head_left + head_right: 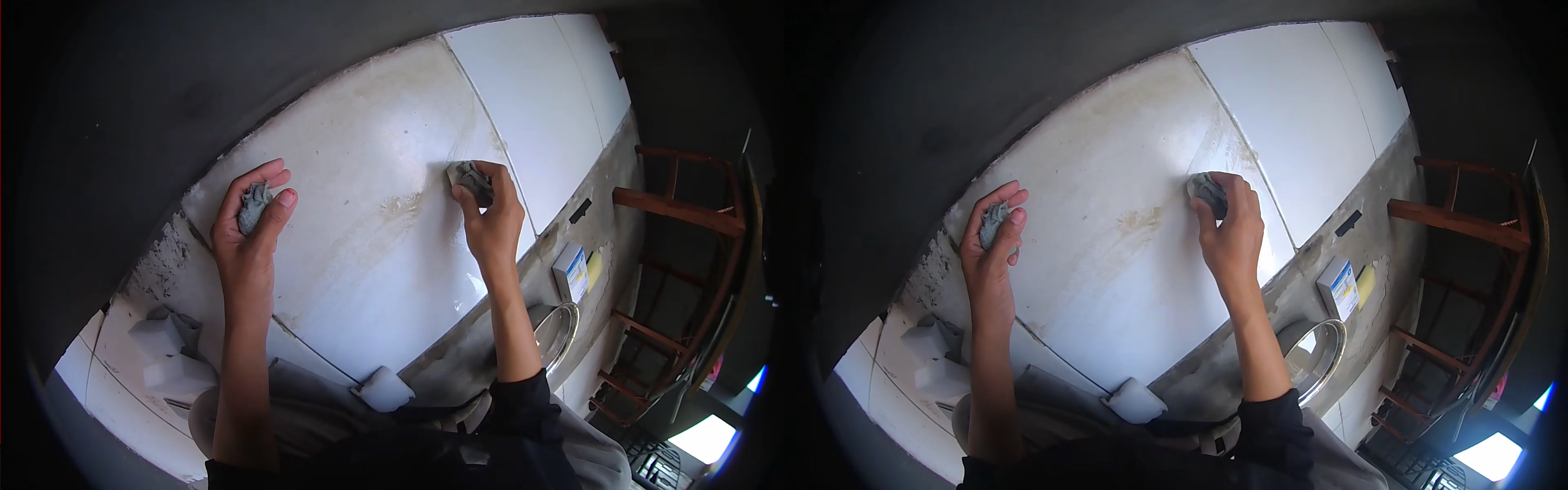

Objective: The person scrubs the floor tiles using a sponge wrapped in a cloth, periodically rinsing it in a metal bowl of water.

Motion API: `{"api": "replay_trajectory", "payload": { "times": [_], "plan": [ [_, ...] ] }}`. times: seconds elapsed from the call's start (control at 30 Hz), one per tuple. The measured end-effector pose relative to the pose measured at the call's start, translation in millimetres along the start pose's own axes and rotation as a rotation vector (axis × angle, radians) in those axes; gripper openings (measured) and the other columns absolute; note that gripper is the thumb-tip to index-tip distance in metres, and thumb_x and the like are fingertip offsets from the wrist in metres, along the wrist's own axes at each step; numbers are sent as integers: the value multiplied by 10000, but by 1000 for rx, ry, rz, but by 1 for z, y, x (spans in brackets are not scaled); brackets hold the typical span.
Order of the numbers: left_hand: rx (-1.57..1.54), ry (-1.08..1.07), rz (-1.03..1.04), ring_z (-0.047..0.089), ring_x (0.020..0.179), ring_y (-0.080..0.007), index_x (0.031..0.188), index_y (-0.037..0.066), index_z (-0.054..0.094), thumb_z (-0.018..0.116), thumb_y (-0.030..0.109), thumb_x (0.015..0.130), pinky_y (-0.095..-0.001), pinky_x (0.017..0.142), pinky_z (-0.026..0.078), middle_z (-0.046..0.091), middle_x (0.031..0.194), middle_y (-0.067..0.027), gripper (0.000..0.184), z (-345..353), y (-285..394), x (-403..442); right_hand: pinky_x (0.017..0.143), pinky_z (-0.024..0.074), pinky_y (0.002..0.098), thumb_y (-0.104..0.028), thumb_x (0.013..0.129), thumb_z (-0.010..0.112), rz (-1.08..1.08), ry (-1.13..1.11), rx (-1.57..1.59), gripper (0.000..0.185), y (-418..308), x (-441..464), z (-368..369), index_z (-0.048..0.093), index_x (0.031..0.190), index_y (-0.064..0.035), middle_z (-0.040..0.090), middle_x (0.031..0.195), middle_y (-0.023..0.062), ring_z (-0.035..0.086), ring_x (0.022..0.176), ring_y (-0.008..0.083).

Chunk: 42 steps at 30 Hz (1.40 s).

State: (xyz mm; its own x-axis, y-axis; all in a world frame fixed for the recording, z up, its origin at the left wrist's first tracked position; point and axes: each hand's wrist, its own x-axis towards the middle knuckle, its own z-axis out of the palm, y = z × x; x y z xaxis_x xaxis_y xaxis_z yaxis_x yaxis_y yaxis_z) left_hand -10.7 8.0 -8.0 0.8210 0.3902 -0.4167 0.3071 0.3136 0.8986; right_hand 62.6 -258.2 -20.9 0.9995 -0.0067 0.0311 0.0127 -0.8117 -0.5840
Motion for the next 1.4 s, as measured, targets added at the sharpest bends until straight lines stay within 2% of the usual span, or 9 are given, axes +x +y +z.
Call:
{"api": "replay_trajectory", "payload": {
  "times": [0.23,0.37,0.43,0.67,0.83,1.0,1.1,1.3,1.4],
  "plan": [
    [-5,11,6,588,1095,-154,1211,8,634,703,120,913,-276,954,475,629,1208,-144,326,-2,5,0,787,527,365,-125,818,746,36,119,-14,286,-2,90,4,613,1052,-28,702,960,175,692,886,328],
    [-30,0,9,588,1098,-155,1211,6,634,699,122,914,-274,957,474,628,1207,-141,325,-1,6,1,776,538,372,-95,776,773,7,-40,-47,316,-7,18,-9,624,1045,-28,693,963,167,690,890,307],
    [-26,-4,16,589,1094,-152,1208,7,636,699,125,914,-269,955,476,628,1206,-140,323,-1,3,0,775,542,391,-84,774,774,59,-10,6,334,-10,-13,-1,613,1065,-52,668,969,151,673,903,316],
    [-25,5,-2,593,1089,-142,1199,11,641,706,128,911,-257,936,486,624,1219,-136,318,-2,5,-1,817,526,406,-121,816,744,67,97,-48,311,-8,81,3,588,1058,-5,702,989,209,688,928,367],
    [-46,-3,12,593,1094,-142,1204,10,640,709,132,911,-257,937,486,623,1223,-138,325,-1,6,1,786,523,421,-68,784,743,-28,26,-95,304,-4,7,0,590,1043,-22,676,951,182,660,898,357],
    [41,26,51,408,648,-12,1193,93,664,716,250,874,-181,574,306,691,1118,-38,360,-2,-4,1,793,520,428,-73,801,735,26,114,-79,310,-1,48,6,575,1060,-20,689,972,201,673,906,378],
    [38,38,51,408,649,-12,1194,94,664,720,262,873,-182,578,305,691,1119,-39,367,-3,-1,0,815,529,408,-86,808,737,24,79,-122,305,-1,92,0,593,1068,-15,709,987,198,698,931,348],
    [42,42,54,410,664,-14,1195,93,666,725,268,873,-187,589,307,690,1120,-41,372,-2,1,0,841,532,381,-86,804,742,26,54,-121,314,22,59,-22,607,1080,-26,721,1006,173,708,949,306],
    [51,35,40,408,666,-14,1196,92,666,725,270,872,-188,592,304,690,1120,-41,375,1,-1,1,845,531,373,-109,811,742,68,58,-115,315,9,93,-9,608,1083,-27,722,1007,167,705,961,309]
  ]
}}
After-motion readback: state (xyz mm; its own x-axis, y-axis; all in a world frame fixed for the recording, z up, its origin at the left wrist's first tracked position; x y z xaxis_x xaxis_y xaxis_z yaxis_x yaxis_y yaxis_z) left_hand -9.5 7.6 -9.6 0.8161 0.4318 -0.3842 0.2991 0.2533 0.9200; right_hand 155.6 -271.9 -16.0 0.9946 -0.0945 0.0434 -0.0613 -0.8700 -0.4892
